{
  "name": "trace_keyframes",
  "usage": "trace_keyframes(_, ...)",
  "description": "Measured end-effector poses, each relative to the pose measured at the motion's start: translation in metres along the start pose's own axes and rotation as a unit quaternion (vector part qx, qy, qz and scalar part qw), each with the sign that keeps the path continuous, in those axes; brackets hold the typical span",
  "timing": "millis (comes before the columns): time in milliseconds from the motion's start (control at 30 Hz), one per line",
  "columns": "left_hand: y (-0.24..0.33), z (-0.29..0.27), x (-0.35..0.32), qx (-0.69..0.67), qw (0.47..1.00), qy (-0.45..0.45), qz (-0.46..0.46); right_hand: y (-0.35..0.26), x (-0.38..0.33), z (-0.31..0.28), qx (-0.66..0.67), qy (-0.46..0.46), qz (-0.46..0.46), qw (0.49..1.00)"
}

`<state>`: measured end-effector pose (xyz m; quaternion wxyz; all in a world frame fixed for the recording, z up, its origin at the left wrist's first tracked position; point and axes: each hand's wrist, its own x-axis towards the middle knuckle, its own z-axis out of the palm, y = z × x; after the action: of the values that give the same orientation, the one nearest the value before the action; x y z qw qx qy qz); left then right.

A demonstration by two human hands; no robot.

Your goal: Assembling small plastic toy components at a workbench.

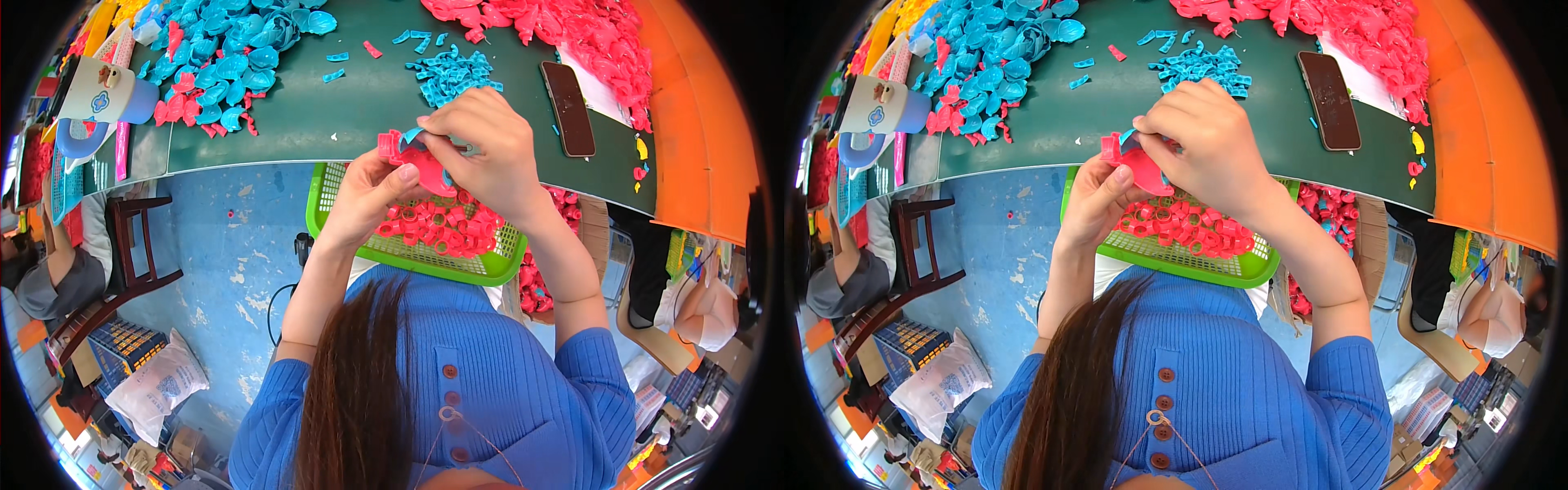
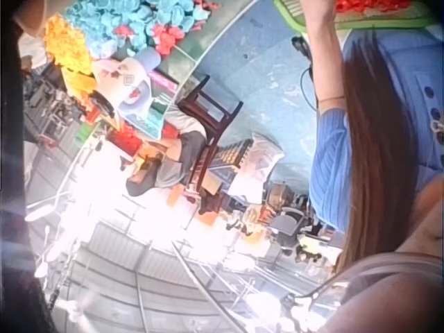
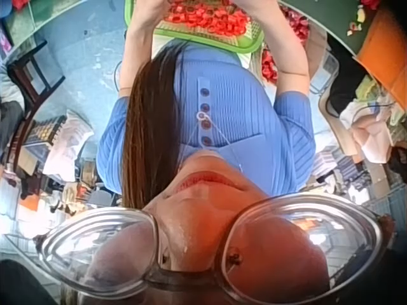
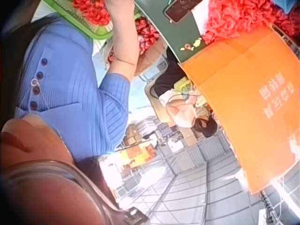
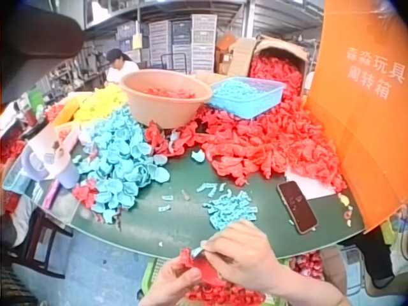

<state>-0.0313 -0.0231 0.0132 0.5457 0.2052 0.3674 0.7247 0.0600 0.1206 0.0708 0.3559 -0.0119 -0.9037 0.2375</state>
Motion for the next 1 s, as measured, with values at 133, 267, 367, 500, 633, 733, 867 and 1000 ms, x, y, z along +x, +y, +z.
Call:
trace_keyframes(133, 0.003, 0.001, -0.001, -0.002, 1.0, -0.003, 0.0, -0.001, 0.001, -0.002, -0.008, 0.009, -0.008, 1.0)
trace_keyframes(267, -0.001, -0.002, 0.0, 0.009, 1.0, 0.003, -0.003, -0.001, -0.002, 0.001, -0.014, -0.003, 0.0, 1.0)
trace_keyframes(367, -0.003, -0.002, 0.0, 0.013, 1.0, 0.006, -0.009, 0.0, -0.003, 0.002, -0.016, -0.01, 0.016, 1.0)
trace_keyframes(500, 0.001, 0.004, 0.0, 0.0, 1.0, -0.009, -0.003, 0.003, -0.004, 0.001, 0.007, -0.017, 0.023, 1.0)
trace_keyframes(633, 0.0, 0.005, 0.001, 0.033, 0.999, 0.011, 0.009, -0.001, -0.005, 0.002, 0.016, -0.01, 0.074, 0.997)
trace_keyframes(733, -0.003, -0.002, 0.001, 0.042, 0.999, -0.009, 0.005, -0.003, -0.006, 0.002, 0.011, -0.016, 0.044, 0.999)
trace_keyframes(867, -0.002, 0.001, -0.003, 0.023, 1.0, -0.02, -0.002, 0.003, -0.006, -0.003, 0.035, -0.057, 0.024, 0.997)
trace_keyframes(1000, 0.0, 0.001, -0.004, 0.025, 0.999, -0.029, -0.027, 0.007, -0.005, -0.008, 0.071, -0.082, 0.009, 0.994)
